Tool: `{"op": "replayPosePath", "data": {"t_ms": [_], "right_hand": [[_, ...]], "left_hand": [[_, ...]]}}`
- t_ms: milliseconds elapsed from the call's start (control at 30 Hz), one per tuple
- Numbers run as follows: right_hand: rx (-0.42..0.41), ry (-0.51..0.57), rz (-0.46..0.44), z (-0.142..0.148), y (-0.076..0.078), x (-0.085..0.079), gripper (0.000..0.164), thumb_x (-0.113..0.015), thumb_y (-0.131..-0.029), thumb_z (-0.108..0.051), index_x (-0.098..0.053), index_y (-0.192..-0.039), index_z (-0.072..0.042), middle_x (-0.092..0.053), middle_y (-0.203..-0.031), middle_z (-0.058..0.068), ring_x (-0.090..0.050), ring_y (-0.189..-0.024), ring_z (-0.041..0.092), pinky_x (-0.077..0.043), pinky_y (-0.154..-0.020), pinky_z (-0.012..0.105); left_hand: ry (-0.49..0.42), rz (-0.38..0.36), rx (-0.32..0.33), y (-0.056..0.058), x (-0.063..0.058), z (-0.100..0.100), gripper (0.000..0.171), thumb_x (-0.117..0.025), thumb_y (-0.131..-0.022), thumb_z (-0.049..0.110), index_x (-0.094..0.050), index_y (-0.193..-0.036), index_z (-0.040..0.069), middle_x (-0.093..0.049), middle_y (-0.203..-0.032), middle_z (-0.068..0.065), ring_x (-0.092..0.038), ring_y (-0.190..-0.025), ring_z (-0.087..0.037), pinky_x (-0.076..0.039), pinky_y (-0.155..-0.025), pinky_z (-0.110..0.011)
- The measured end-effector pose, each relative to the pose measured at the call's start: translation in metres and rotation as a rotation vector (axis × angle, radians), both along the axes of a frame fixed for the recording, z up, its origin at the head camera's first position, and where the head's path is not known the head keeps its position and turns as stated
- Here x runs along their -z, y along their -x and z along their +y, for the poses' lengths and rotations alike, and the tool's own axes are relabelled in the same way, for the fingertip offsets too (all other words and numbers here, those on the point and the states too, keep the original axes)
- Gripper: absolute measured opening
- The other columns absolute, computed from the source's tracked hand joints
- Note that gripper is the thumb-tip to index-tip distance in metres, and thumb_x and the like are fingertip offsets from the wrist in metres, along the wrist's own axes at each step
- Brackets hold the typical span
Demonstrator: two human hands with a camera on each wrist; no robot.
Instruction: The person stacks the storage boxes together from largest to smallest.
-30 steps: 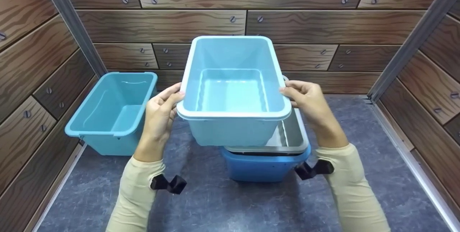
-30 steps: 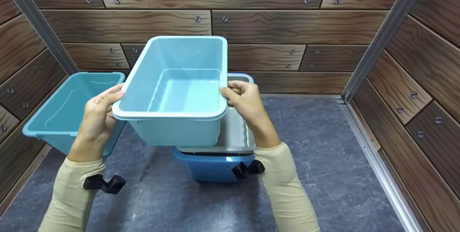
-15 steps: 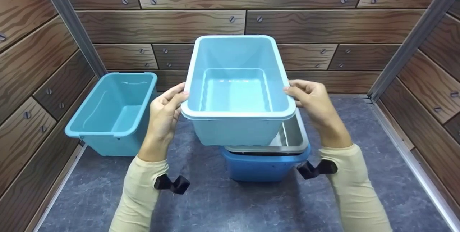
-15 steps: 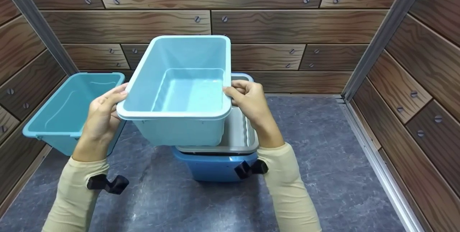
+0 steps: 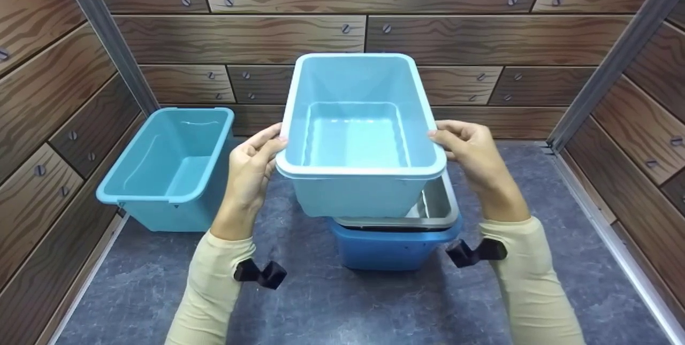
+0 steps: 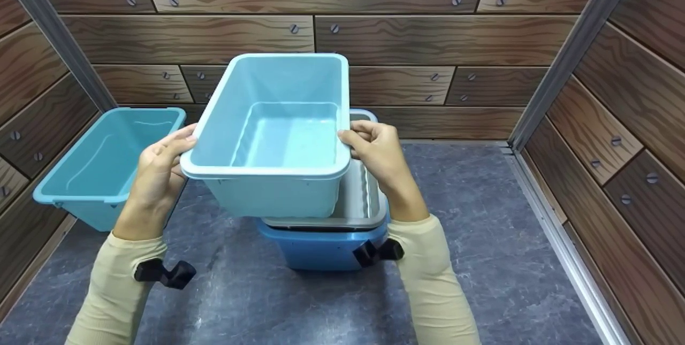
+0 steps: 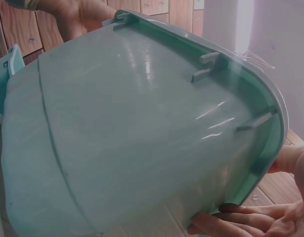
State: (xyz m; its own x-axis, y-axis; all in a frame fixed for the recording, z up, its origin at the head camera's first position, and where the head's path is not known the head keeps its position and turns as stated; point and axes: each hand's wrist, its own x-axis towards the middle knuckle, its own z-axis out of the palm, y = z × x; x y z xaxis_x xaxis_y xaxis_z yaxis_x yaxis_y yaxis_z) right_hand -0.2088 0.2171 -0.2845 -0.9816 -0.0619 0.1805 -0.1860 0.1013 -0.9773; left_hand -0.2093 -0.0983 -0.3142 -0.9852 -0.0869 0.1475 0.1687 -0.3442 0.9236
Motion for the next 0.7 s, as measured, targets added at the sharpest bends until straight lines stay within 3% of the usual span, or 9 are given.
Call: {"op": "replayPosePath", "data": {"t_ms": [333, 700], "right_hand": [[0.002, -0.007, 0.008, 0.007, 0.000, 0.001, 0.029, -0.056, -0.091, -0.005, -0.060, -0.113, 0.015, -0.074, -0.080, -0.009, -0.071, -0.074, 0.005, -0.059, -0.070, 0.019], [-0.009, 0.020, 0.010, 0.015, -0.002, -0.001, 0.013, -0.057, -0.091, -0.004, -0.068, -0.098, -0.007, -0.075, -0.080, -0.007, -0.071, -0.071, 0.005, -0.059, -0.068, 0.019]], "left_hand": [[0.014, 0.005, 0.019, 0.001, 0.002, 0.005, 0.046, -0.057, -0.087, 0.001, -0.052, -0.130, -0.012, -0.060, -0.126, -0.028, -0.070, -0.090, -0.012, -0.059, -0.076, -0.018], [0.036, 0.023, 0.046, 0.000, 0.000, 0.010, 0.047, -0.058, -0.087, 0.001, -0.050, -0.132, -0.011, -0.056, -0.132, -0.032, -0.070, -0.099, -0.016, -0.059, -0.083, -0.022]]}}
